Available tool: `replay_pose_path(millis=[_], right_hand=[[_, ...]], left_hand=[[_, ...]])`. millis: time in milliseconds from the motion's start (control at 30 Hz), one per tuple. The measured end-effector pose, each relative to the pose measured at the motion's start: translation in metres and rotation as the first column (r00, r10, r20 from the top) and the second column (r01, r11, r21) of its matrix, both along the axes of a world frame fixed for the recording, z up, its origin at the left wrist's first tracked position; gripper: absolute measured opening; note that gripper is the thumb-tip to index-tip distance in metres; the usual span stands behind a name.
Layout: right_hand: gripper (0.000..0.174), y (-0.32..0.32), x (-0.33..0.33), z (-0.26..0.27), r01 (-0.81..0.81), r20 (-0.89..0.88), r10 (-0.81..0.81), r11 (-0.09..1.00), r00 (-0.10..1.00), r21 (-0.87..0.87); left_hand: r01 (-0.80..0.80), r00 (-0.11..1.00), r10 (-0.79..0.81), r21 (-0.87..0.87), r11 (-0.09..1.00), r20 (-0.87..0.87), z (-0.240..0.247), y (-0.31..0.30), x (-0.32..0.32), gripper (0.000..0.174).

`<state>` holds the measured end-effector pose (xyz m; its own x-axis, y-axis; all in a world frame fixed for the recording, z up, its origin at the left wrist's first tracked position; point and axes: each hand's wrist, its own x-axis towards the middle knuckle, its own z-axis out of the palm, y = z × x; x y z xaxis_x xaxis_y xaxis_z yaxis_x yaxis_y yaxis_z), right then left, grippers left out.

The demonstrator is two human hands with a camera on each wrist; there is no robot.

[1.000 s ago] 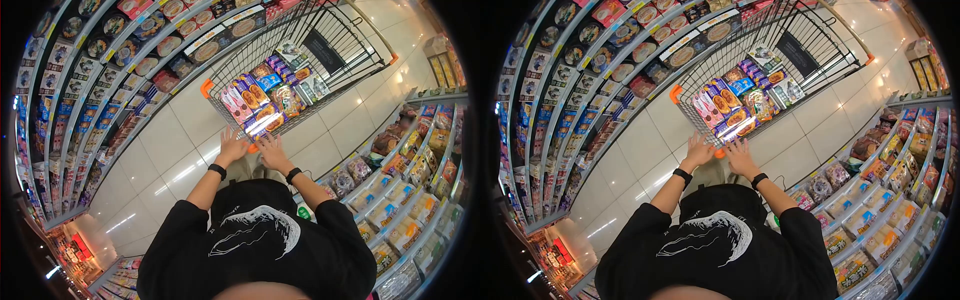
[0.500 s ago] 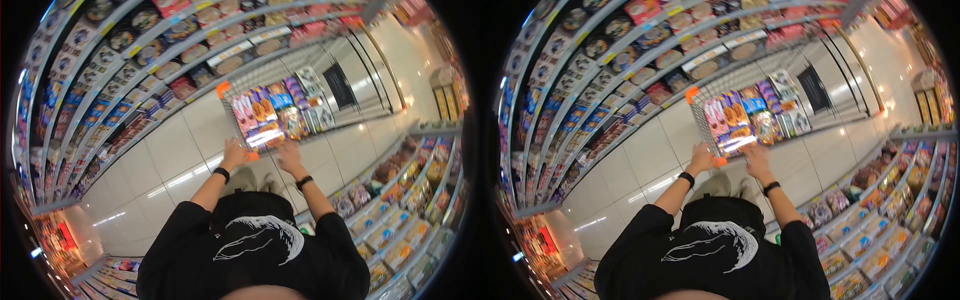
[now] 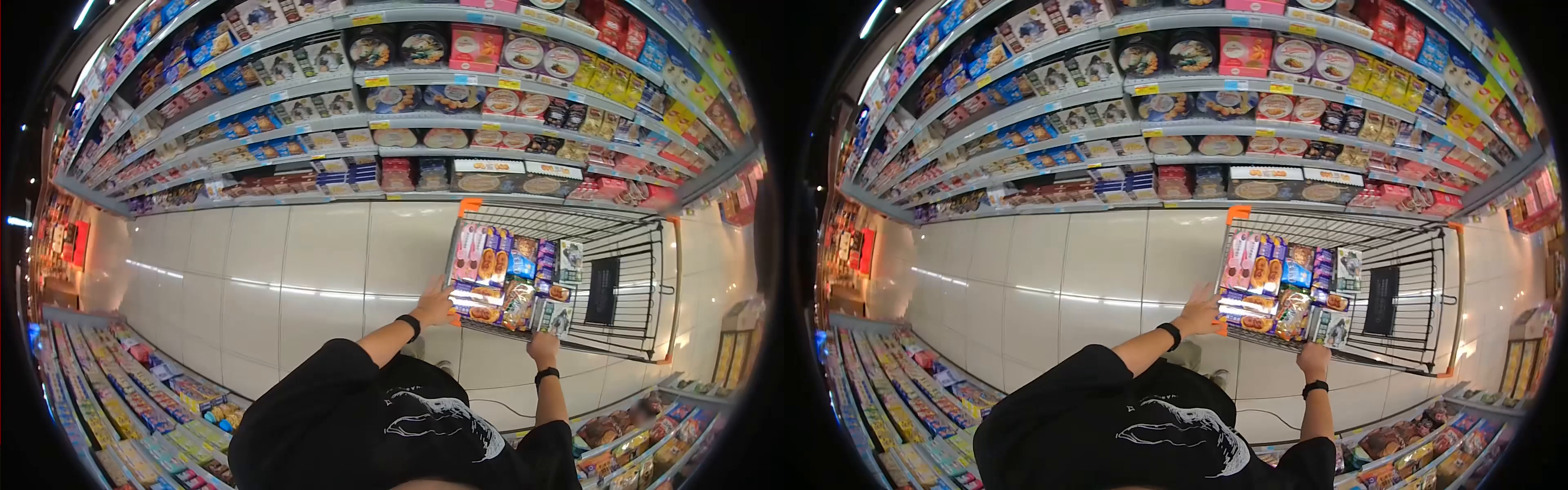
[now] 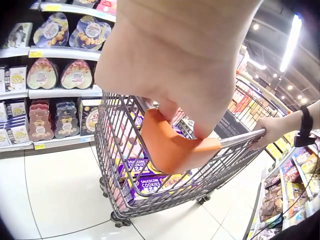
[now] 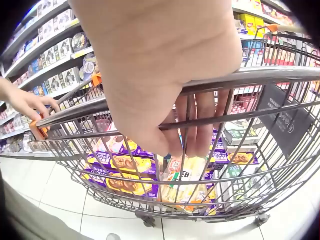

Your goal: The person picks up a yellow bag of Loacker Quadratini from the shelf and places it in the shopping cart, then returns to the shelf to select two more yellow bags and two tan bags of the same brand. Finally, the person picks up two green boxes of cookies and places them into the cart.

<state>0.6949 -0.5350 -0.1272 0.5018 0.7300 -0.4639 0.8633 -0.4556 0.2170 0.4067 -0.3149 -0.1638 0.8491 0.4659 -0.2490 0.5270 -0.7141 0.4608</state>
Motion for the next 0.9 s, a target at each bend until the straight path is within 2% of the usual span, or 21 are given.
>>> replay_pose_path(millis=[33, 67, 133, 167, 200, 233, 267, 300, 367, 433, 467, 500, 567, 600, 633, 700, 733, 767, 833, 867, 900], right_hand=[[0.016, -0.004, -0.001, 0.000, -0.010, -0.017, 0.011, 1.000, 1.000, 0.010], [0.018, 0.000, -0.006, 0.006, 0.033, -0.013, -0.033, 0.999, 0.999, 0.006], [0.019, 0.006, -0.014, 0.013, 0.023, -0.053, -0.023, 1.000, 0.998, 0.008], [0.020, 0.008, -0.018, 0.020, 0.010, -0.087, -0.009, 1.000, 0.996, 0.015], [0.020, 0.007, -0.017, 0.010, 0.001, -0.088, -0.002, 1.000, 0.996, -0.019], [0.019, 0.008, -0.019, 0.011, 0.001, -0.076, -0.002, 1.000, 0.997, -0.014], [0.020, 0.005, -0.017, 0.006, -0.061, -0.100, 0.063, 0.998, 0.993, 0.024], [0.020, 0.005, -0.020, 0.011, -0.058, -0.111, 0.069, 0.994, 0.991, 0.098], [0.021, 0.006, -0.023, 0.018, -0.027, -0.104, 0.037, 0.995, 0.994, 0.091], [0.025, 0.010, -0.026, 0.018, -0.084, -0.174, 0.104, 0.990, 0.979, 0.117], [0.025, 0.012, -0.028, 0.018, -0.064, -0.170, 0.085, 0.990, 0.982, 0.128], [0.027, 0.013, -0.031, 0.018, -0.054, -0.195, 0.076, 0.991, 0.978, 0.119], [0.030, 0.019, -0.033, 0.022, -0.032, -0.212, 0.059, 0.991, 0.975, 0.127], [0.033, 0.021, -0.037, 0.030, -0.062, -0.235, 0.095, 0.988, 0.967, 0.144], [0.037, 0.024, -0.040, 0.036, -0.093, -0.255, 0.132, 0.983, 0.958, 0.160], [0.039, 0.027, -0.044, 0.044, -0.073, -0.272, 0.114, 0.985, 0.956, 0.154], [0.040, 0.029, -0.048, 0.045, -0.083, -0.291, 0.126, 0.985, 0.949, 0.154], [0.040, 0.032, -0.050, 0.047, -0.093, -0.308, 0.137, 0.984, 0.941, 0.153], [0.036, 0.032, -0.057, 0.043, -0.065, -0.295, 0.102, 0.989, 0.950, 0.132], [0.040, 0.030, -0.058, 0.036, -0.096, -0.329, 0.156, 0.977, 0.931, 0.191], [0.043, 0.027, -0.054, 0.035, -0.129, -0.350, 0.215, 0.959, 0.912, 0.251]], left_hand=[[-0.054, 0.996, 0.060, -0.091, 0.994, 0.059, -0.006, -0.002, 0.000, 0.046], [-0.059, 0.990, 0.053, 0.038, 0.998, 0.132, -0.006, -0.002, -0.002, 0.044], [-0.051, 0.976, 0.032, 0.082, 0.995, 0.216, -0.007, 0.000, -0.010, 0.037], [0.003, 0.992, -0.015, 0.094, 0.996, 0.127, 0.004, 0.003, -0.015, 0.039], [-0.010, 0.982, -0.005, 0.075, 0.997, 0.187, 0.008, 0.003, -0.017, 0.049], [-0.026, 0.988, 0.007, 0.122, 0.992, 0.153, 0.006, 0.003, -0.017, 0.058], [-0.038, 0.986, 0.024, 0.080, 0.996, 0.165, 0.017, 0.004, -0.019, 0.054], [-0.035, 0.995, 0.024, 0.101, 0.994, 0.101, 0.016, 0.004, -0.019, 0.048], [-0.048, 0.985, 0.035, 0.073, 0.996, 0.166, 0.026, 0.003, -0.015, 0.043], [-0.005, 1.000, 0.006, 0.141, 0.990, -0.008, 0.038, 0.009, -0.010, 0.044], [0.031, 0.998, -0.019, 0.190, 0.981, -0.063, 0.053, 0.008, -0.002, 0.047], [0.050, 0.997, -0.038, 0.202, 0.978, -0.062, 0.044, 0.007, 0.007, 0.047], [0.206, 0.975, -0.200, 0.067, 0.976, -0.094, 0.016, 0.001, 0.022, 0.041], [0.089, 0.993, -0.099, -0.149, 0.985, -0.062, 0.017, -0.011, 0.028, 0.039], [-0.027, 0.999, 0.008, -0.361, 0.932, -0.054, 0.019, -0.024, 0.034, 0.037], [-0.058, 0.995, 0.030, -0.292, 0.955, -0.097, 0.043, -0.042, 0.040, 0.042], [-0.100, 0.987, 0.068, -0.229, 0.968, -0.143, 0.050, -0.045, 0.041, 0.050], [-0.082, 0.990, 0.047, -0.261, 0.962, -0.135, 0.050, -0.040, 0.039, 0.062], [-0.111, 0.982, 0.060, -0.293, 0.949, -0.179, 0.056, -0.034, 0.036, 0.065], [-0.090, 0.985, 0.042, -0.289, 0.953, -0.170, 0.059, -0.032, 0.033, 0.065], [-0.113, 0.969, 0.049, -0.260, 0.959, -0.243, 0.067, -0.031, 0.033, 0.063]])
